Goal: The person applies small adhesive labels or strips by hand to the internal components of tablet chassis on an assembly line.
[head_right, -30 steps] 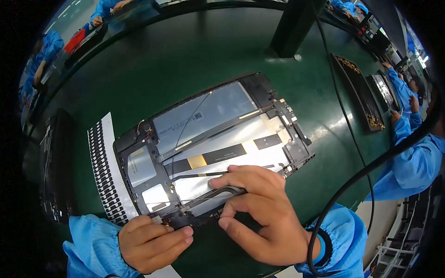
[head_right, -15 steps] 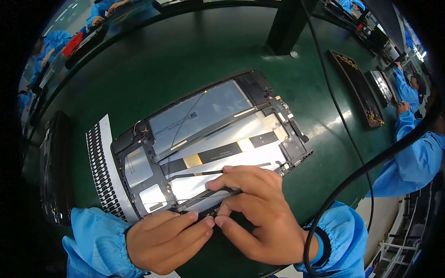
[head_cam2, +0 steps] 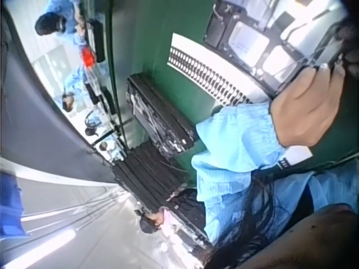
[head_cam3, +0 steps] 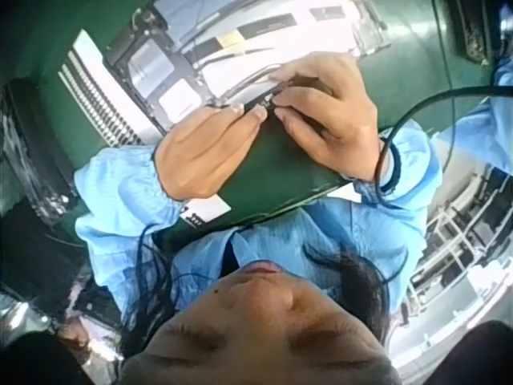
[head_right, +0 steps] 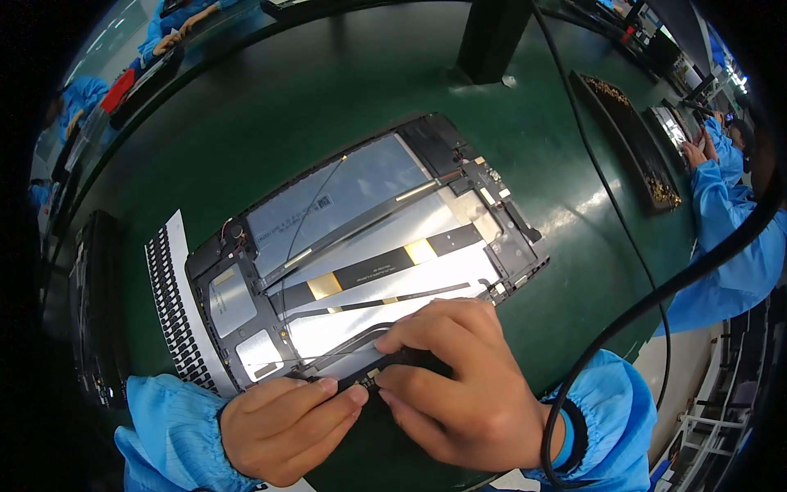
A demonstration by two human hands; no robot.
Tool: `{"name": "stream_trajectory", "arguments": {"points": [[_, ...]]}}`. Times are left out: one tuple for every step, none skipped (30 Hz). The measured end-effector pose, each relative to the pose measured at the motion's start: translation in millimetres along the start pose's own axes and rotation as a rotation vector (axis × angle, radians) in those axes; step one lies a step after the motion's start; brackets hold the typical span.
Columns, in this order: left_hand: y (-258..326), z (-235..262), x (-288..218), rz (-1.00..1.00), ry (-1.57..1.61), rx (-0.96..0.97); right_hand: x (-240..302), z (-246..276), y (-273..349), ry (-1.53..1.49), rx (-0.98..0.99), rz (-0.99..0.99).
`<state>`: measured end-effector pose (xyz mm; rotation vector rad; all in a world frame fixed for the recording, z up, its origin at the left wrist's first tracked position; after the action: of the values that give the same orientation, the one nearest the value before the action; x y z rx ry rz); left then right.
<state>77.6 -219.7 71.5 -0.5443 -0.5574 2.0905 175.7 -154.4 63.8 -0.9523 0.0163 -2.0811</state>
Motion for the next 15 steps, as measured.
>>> {"name": "stream_trajectory", "arguments": {"points": [[0,0,0,-0.001,-0.002,0.006,2,0,0,0.015,-0.017,0.026],[-1,0,0,-0.004,-0.001,0.008,3,0,1,0.032,-0.034,0.052],[-1,0,0,-0.011,0.001,0.013,3,0,1,0.032,-0.037,0.05],[-1,0,0,-0.019,0.002,0.019,4,0,0,0.034,-0.042,0.055],[-1,-1,-1,-0.02,0.002,0.021,4,0,0,0.035,-0.047,0.061],[1,-8,-1,0.007,-0.033,0.091,4,-1,1,0.033,-0.048,0.061],[3,-14,1,0.035,-0.07,0.161,4,-1,1,0.045,-0.057,0.068],[3,-14,1,0.037,-0.072,0.164,5,-1,1,0.055,-0.065,0.076],[2,-13,0,0.012,-0.077,0.154,5,-2,1,0.05,-0.066,0.078],[2,-12,-1,-0.011,-0.083,0.143,6,-3,0,0.062,-0.079,0.101],[2,-13,-1,-0.006,-0.083,0.146,9,-3,1,0.074,-0.089,0.12],[2,-13,-1,0.011,-0.036,0.131,9,-5,1,0.068,-0.086,0.122],[3,-12,0,0.03,0.011,0.115,13,-5,1,0.137,-0.097,0.183],[3,-15,0,0.037,0.008,0.117,18,-6,0,0.205,-0.109,0.245],[3,-14,-2,0.035,0.007,0.113,21,-6,-1,0.189,-0.107,0.258]]}}
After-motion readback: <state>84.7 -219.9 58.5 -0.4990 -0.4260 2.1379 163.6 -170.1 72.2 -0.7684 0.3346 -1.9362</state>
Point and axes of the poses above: each hand's wrist, its own y-axis away from the middle knuckle, its own z-axis out of the back of the hand, x = y × z, the point moved 8 cm from there along -y, towards the middle knuckle, and after that the axes turned 2 degrees about z, right-handed, at the moved point
